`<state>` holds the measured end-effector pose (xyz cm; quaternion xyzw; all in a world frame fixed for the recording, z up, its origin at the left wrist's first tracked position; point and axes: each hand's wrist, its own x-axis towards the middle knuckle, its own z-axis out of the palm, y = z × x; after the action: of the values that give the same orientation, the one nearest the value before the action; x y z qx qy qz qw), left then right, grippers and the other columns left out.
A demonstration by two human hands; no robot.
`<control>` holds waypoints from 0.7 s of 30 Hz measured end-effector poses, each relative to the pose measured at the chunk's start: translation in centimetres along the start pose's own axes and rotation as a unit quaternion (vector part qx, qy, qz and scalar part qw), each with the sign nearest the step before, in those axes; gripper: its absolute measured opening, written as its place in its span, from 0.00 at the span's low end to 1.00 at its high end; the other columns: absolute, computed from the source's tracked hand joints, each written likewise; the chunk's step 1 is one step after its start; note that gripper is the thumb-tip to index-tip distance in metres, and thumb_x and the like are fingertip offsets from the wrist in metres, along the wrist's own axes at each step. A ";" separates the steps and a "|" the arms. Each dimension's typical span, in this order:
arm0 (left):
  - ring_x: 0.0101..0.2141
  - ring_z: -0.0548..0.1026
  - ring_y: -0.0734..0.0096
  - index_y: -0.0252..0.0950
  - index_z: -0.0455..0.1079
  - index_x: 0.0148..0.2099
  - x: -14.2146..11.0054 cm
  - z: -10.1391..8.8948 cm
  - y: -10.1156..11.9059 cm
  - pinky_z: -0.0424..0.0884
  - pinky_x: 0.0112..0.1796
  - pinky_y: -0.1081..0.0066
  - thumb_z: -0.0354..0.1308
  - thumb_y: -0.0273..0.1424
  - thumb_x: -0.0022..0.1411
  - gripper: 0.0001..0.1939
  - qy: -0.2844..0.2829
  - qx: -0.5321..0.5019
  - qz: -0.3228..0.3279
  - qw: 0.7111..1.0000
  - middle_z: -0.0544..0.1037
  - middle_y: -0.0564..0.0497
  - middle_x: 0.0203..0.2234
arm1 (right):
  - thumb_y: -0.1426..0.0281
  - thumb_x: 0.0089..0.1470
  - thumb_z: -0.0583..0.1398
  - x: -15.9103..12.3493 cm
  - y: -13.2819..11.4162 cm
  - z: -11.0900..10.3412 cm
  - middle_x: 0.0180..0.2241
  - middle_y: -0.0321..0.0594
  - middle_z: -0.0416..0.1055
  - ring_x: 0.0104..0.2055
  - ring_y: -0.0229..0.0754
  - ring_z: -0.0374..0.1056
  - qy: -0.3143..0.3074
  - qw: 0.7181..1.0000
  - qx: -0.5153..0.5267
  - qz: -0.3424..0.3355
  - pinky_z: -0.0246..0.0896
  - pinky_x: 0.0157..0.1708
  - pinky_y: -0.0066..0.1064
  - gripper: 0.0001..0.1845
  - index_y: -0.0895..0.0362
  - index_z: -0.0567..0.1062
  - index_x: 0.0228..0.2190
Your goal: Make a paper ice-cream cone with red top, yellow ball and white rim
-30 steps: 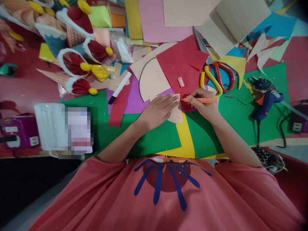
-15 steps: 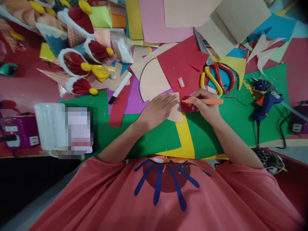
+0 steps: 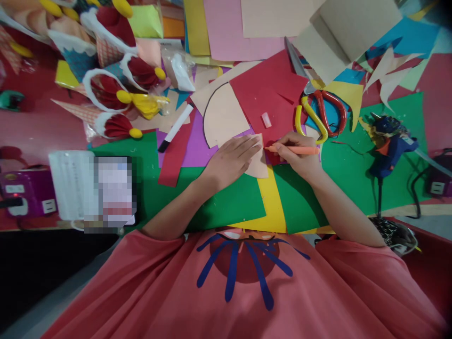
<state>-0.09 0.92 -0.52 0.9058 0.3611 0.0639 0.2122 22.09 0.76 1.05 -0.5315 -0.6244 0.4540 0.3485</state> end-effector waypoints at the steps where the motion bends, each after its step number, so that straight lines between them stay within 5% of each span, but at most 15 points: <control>1: 0.66 0.60 0.63 0.35 0.58 0.66 0.0 0.0 0.0 0.58 0.65 0.57 0.40 0.27 0.70 0.24 0.001 0.000 0.000 1.000 0.62 0.44 0.66 | 0.66 0.53 0.61 0.0 0.0 0.0 0.22 0.35 0.73 0.24 0.35 0.66 -0.002 1.000 -0.005 0.001 0.58 0.23 0.29 0.09 0.56 0.74 0.23; 13: 0.66 0.60 0.65 0.35 0.59 0.66 0.0 -0.1 0.1 0.58 0.66 0.57 0.40 0.28 0.70 0.24 0.001 -0.001 -0.005 1.000 0.63 0.45 0.65 | 0.70 0.47 0.61 0.1 -0.7 -0.1 0.19 0.34 0.70 0.21 0.35 0.63 -0.014 0.999 0.000 0.042 0.54 0.21 0.28 0.09 0.56 0.71 0.18; 21: 0.67 0.58 0.62 0.36 0.57 0.67 -0.3 0.4 -0.3 0.56 0.65 0.57 0.43 0.42 0.72 0.27 0.016 -0.001 0.018 1.000 0.61 0.42 0.66 | 0.68 0.52 0.61 -0.1 -0.4 -0.1 0.20 0.34 0.70 0.23 0.35 0.64 -0.003 1.000 0.011 0.011 0.55 0.23 0.29 0.10 0.56 0.71 0.21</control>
<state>-0.40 0.80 -0.97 0.9108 0.3481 0.0824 0.2060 22.07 0.70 1.52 -0.5329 -0.6147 0.4665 0.3472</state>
